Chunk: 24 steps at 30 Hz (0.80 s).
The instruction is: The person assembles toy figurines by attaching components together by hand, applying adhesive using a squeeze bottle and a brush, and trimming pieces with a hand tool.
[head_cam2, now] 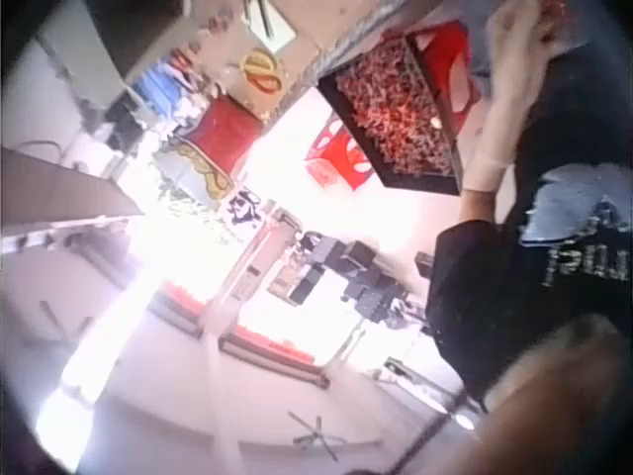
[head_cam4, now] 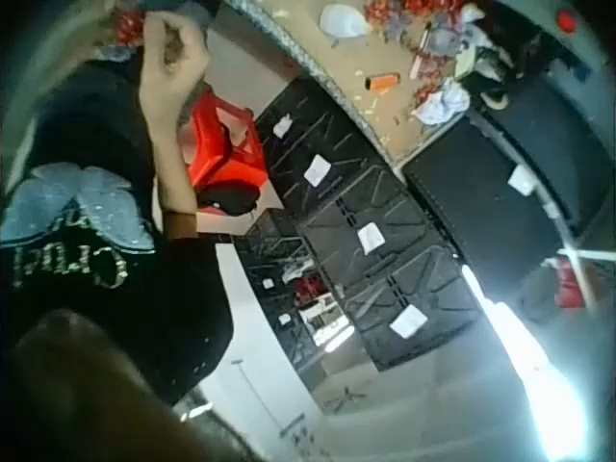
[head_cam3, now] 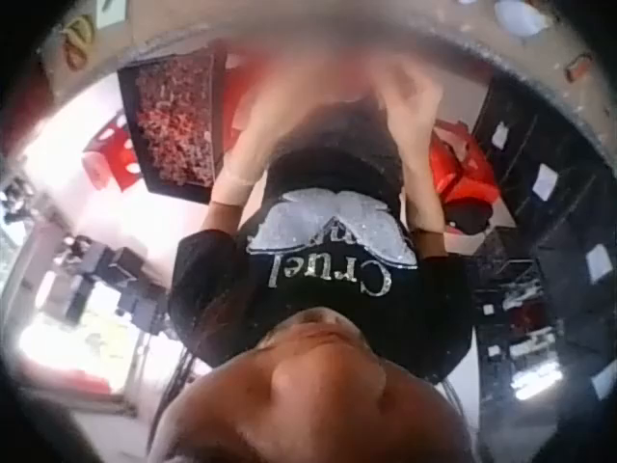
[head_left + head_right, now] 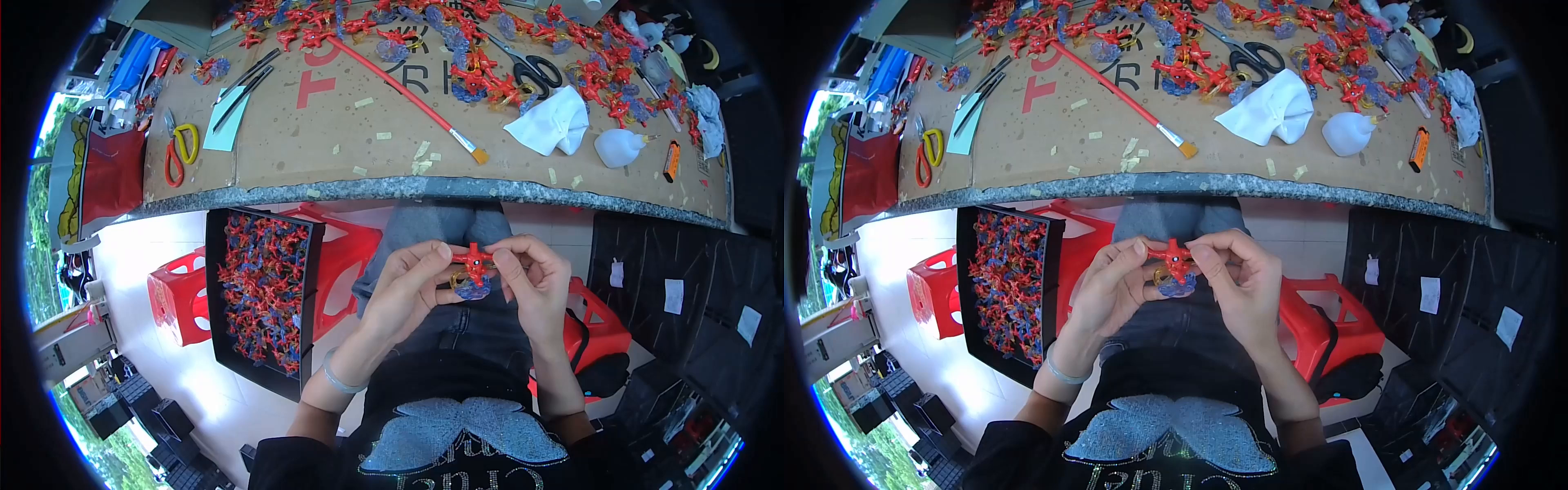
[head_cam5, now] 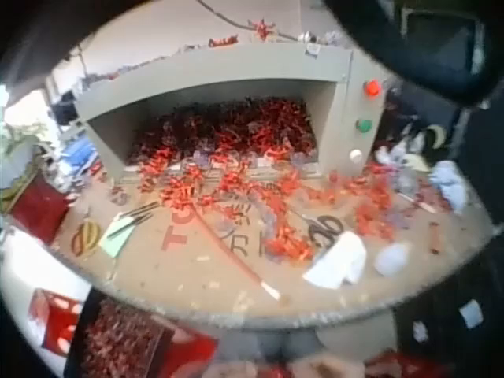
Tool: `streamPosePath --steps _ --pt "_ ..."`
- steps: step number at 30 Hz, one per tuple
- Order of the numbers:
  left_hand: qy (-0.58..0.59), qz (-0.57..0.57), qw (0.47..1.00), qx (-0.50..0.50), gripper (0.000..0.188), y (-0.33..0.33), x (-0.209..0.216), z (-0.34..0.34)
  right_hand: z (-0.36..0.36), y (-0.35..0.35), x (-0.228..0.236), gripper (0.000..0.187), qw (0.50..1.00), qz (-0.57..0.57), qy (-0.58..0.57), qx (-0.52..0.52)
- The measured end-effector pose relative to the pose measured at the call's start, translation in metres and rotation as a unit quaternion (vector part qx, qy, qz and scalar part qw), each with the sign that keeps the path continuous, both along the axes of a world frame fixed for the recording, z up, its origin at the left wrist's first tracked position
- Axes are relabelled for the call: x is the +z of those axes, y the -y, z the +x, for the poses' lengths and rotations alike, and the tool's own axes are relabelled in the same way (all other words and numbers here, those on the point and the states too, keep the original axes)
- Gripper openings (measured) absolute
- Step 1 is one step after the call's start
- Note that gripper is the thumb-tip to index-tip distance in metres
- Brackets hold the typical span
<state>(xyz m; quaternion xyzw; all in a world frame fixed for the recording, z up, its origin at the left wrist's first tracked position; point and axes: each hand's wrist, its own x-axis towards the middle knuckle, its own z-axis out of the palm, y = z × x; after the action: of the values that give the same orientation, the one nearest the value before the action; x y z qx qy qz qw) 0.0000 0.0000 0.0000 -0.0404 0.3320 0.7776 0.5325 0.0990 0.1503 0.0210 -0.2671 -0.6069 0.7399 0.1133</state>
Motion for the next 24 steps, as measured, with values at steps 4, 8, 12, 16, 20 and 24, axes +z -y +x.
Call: streamPosePath --steps 4,8,12,16,20,24 --pt "0.0 0.005 1.0 -0.007 0.032 0.002 0.0 0.0 0.0 -0.001 0.002 0.014 1.0 0.002 0.006 0.001" --pt "0.014 0.023 1.0 -0.003 0.031 0.004 -0.001 -0.001 -0.003 0.002 0.001 0.017 0.999 0.035 -0.031 -0.014" --pt "0.006 0.035 0.999 -0.001 0.029 0.003 0.002 -0.001 -0.001 0.0 -0.001 0.015 0.999 0.039 -0.037 -0.003" --pt "-0.039 0.047 0.998 -0.002 0.025 0.005 0.003 -0.003 0.0 -0.001 -0.002 0.011 0.998 0.044 -0.043 -0.002" --pt "-0.122 0.042 0.991 -0.019 0.028 0.005 0.009 -0.005 0.001 -0.003 -0.002 0.01 0.997 0.057 -0.048 -0.007" --pt "-0.156 0.02 0.988 -0.004 0.041 0.0 0.019 -0.002 -0.001 -0.002 -0.003 0.011 0.997 0.051 -0.057 -0.011"
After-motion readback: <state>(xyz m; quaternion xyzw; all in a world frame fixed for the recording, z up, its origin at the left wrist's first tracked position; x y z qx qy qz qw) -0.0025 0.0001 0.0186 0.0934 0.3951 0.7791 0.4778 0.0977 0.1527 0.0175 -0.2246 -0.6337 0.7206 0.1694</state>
